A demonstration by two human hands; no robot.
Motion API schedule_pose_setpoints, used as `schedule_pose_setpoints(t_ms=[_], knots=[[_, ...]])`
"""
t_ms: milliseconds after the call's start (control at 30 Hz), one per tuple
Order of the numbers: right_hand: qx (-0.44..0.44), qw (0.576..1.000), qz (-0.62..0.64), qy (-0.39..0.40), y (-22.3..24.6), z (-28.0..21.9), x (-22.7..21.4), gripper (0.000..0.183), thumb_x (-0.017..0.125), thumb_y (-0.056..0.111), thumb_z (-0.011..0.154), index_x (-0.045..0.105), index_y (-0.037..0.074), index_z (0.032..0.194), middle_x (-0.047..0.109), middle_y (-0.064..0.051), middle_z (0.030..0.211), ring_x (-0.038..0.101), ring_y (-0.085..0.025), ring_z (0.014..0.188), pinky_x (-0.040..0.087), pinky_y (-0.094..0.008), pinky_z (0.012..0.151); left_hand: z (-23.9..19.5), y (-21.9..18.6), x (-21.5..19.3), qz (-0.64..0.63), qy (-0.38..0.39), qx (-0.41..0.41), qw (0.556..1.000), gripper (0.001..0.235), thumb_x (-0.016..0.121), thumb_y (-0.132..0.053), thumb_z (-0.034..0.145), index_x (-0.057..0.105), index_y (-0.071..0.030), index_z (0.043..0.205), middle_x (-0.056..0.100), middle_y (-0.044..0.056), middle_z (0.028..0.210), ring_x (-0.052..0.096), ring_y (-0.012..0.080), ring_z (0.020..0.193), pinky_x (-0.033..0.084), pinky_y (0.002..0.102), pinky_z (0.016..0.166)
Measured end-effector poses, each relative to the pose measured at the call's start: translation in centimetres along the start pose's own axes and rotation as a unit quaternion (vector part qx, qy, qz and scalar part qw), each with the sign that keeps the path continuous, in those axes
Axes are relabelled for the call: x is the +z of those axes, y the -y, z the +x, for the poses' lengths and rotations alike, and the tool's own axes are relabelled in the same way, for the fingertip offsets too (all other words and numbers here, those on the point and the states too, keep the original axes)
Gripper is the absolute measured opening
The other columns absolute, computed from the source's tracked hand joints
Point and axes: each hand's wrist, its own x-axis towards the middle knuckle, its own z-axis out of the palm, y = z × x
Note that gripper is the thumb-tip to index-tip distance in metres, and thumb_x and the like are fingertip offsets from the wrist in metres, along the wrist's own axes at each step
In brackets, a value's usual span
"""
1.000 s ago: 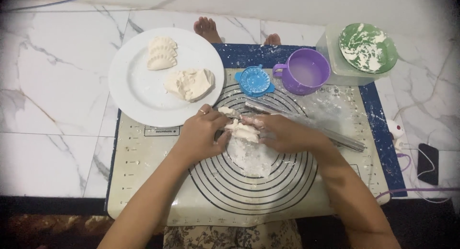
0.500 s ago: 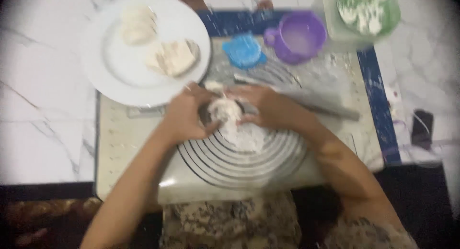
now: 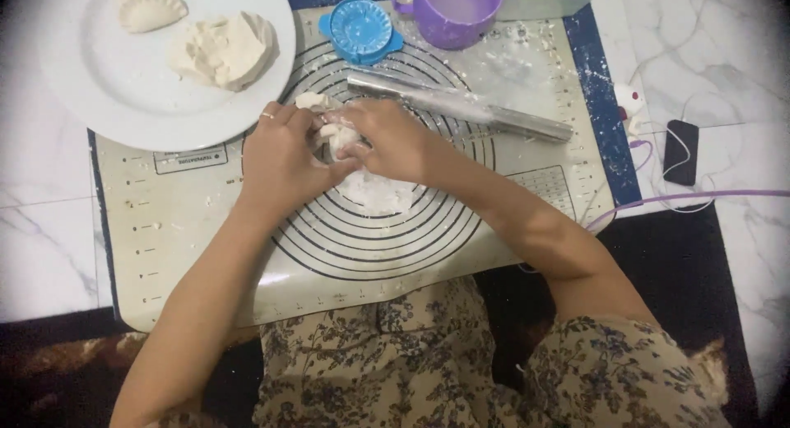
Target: Molding and shaping small pieces of dough into specific shapes on a silicone mat.
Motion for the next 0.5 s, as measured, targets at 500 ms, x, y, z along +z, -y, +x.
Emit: schedule_pose_setpoints(t_ms=[500], knots=[[-0.040,0.999,-0.033,-0.013,0.8,0.6,-1.7,0.026,0.068,0.015,0.096,0.064,-0.002,0.116,0.068,-0.020,0.098,0.073,-0.035,0.094,0.059,-0.040,0.085,1.0,-0.6,-1.6,-0.004,0.034,0.018,0.999,0.050,0.088,-0.041,0.076,0.075,0.002,0.097,0.069,0.014,0.084,0.062,0.0269,0.091,0.055,0.035,0.078]])
